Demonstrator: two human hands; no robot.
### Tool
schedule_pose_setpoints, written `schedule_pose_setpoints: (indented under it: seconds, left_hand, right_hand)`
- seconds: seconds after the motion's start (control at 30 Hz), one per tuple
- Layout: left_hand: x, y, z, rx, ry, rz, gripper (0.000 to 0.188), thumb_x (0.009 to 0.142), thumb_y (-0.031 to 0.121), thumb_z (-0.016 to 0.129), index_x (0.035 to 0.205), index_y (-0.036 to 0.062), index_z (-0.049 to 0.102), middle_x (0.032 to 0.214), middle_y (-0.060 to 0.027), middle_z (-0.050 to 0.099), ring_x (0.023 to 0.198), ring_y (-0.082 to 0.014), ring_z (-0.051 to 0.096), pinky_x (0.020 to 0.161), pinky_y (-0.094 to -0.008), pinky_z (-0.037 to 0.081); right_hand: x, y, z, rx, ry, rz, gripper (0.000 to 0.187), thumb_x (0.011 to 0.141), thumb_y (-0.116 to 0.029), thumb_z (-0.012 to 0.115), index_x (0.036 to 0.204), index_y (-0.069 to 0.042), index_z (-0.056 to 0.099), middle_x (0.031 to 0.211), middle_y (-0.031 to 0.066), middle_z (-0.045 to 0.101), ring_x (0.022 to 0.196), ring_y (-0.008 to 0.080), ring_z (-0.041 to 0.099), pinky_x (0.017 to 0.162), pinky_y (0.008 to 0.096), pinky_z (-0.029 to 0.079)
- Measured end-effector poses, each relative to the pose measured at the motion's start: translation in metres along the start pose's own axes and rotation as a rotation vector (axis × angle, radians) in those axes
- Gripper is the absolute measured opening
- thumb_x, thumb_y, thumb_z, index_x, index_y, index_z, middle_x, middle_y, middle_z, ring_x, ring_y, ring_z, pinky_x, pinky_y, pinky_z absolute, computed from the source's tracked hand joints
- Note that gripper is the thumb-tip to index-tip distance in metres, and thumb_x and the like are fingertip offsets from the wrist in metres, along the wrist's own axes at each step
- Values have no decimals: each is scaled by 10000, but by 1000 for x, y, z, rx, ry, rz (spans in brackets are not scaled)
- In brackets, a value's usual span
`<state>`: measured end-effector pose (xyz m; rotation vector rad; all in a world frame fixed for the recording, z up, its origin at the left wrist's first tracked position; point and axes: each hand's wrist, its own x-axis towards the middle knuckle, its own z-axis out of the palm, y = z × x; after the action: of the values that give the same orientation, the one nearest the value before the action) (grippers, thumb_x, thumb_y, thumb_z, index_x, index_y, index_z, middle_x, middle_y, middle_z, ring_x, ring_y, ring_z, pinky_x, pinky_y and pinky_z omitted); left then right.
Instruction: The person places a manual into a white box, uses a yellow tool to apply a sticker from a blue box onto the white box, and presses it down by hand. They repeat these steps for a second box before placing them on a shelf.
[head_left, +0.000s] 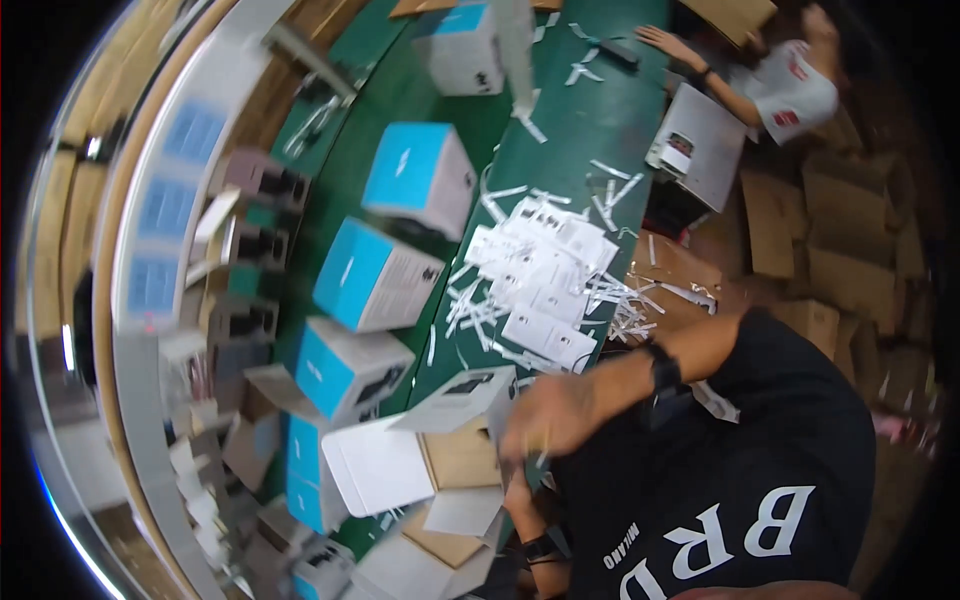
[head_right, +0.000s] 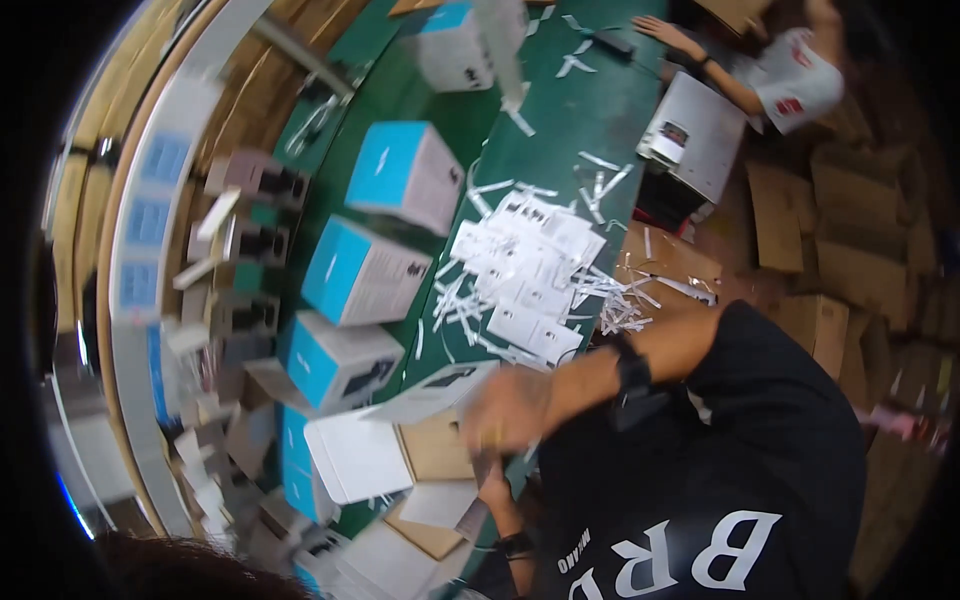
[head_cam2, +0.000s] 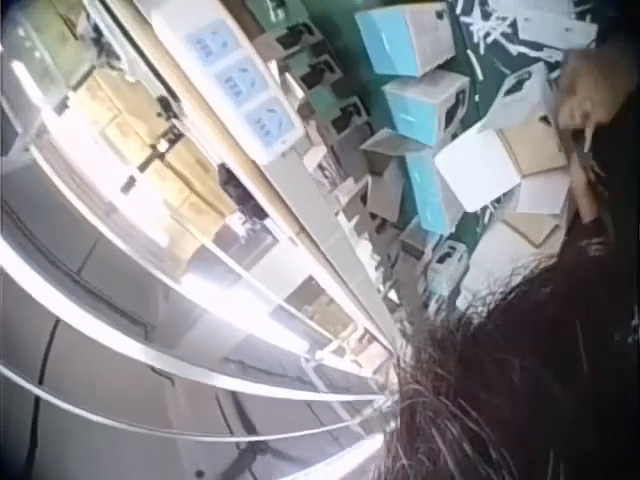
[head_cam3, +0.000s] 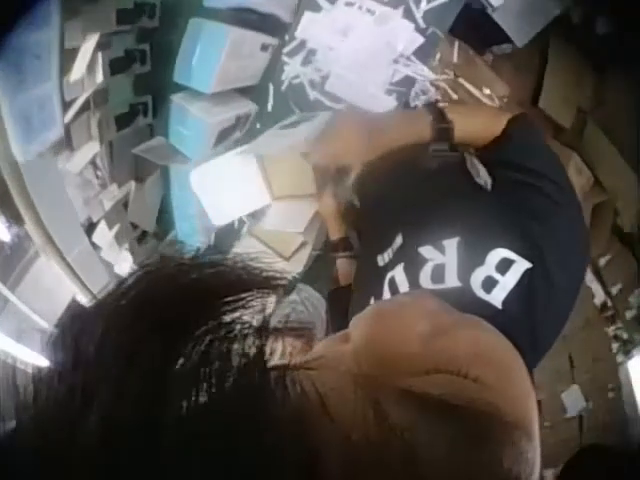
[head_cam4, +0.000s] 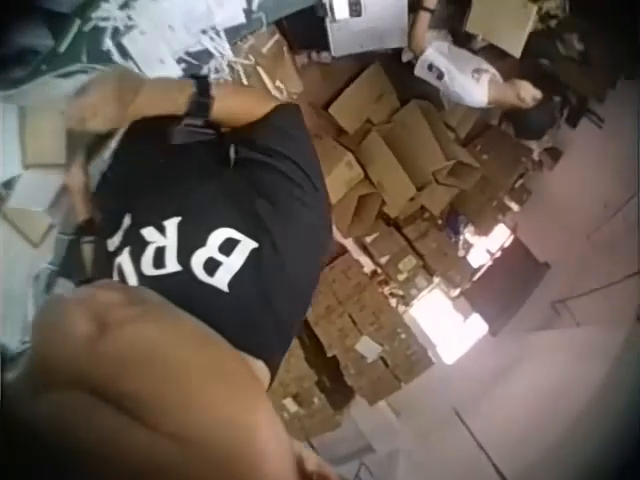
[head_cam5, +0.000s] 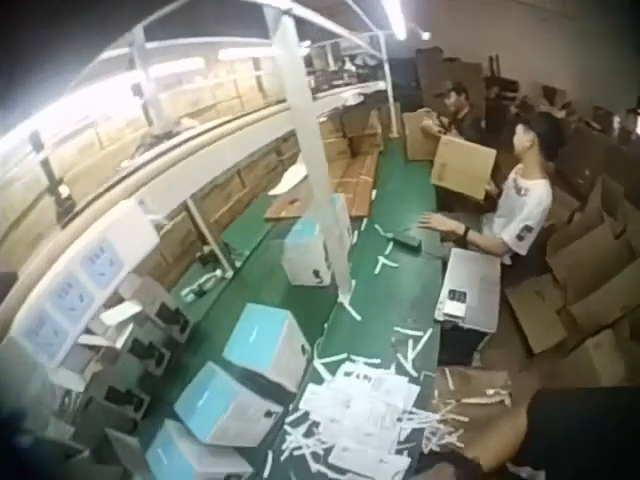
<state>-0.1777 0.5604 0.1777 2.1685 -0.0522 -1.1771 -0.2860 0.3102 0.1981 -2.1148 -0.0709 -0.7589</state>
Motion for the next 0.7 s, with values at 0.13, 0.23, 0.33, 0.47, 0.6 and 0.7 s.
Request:
schedule_pose_setpoints:
  seconds: [0.13, 0.23, 0.33, 0.47, 0.6, 0.7]
  left_hand:
    - [17, 9, 10, -57, -41, -250, 744, 906, 290, 774, 1481, -63, 462, 1508, -174, 486, 1382, -285, 455, 1077, -415, 428]
    - [10, -13, -2, -121, -104, -202, 694, 930, 335, 739, 1443, -72, 506, 1476, -171, 512, 1351, -287, 474, 1091, -416, 420]
    - [17, -11, -3, -295, 7, -97, 644, 955, 338, 699, 1416, -79, 530, 1464, -168, 522, 1340, -288, 481, 1110, -414, 405]
    - [34, 7, 21, -572, 344, 295, 586, 984, 293, 630, 1430, -69, 515, 1480, -172, 516, 1350, -294, 483, 1149, -405, 361]
    - [63, -27, 20, -373, 301, 726, 597, 986, 247, 565, 1493, -50, 460, 1498, -185, 508, 1348, -311, 497, 1177, -401, 320]
    - [82, -71, 9, -130, 234, 516, 590, 976, 176, 539, 1499, -72, 428, 1501, -179, 499, 1339, -319, 500, 1171, -413, 326]
  right_hand:
    - [-71, 138, -13, -331, 187, 743, 454, 813, -351, 805, 1142, -68, 674, 949, 157, 673, 830, 350, 684, 750, 416, 567]
    - [-84, 136, 15, -492, -44, 873, 516, 783, -382, 831, 1150, -58, 669, 1023, 175, 667, 930, 354, 683, 833, 415, 560]
    - [-101, 143, 36, -552, -107, 847, 557, 761, -424, 843, 1132, -50, 663, 1085, 183, 660, 998, 358, 672, 880, 413, 550]
    - [-103, 187, 10, -468, -144, 952, 509, 763, -440, 824, 1043, -41, 679, 1012, 176, 679, 948, 360, 687, 844, 418, 558]
    - [-93, 203, -55, -443, -365, 1250, 405, 767, -376, 791, 920, -16, 686, 953, 173, 713, 876, 358, 706, 777, 434, 566]
    - [-60, 182, -91, -543, -306, 957, 445, 766, -348, 769, 1021, 11, 703, 970, 176, 730, 804, 327, 710, 724, 413, 564]
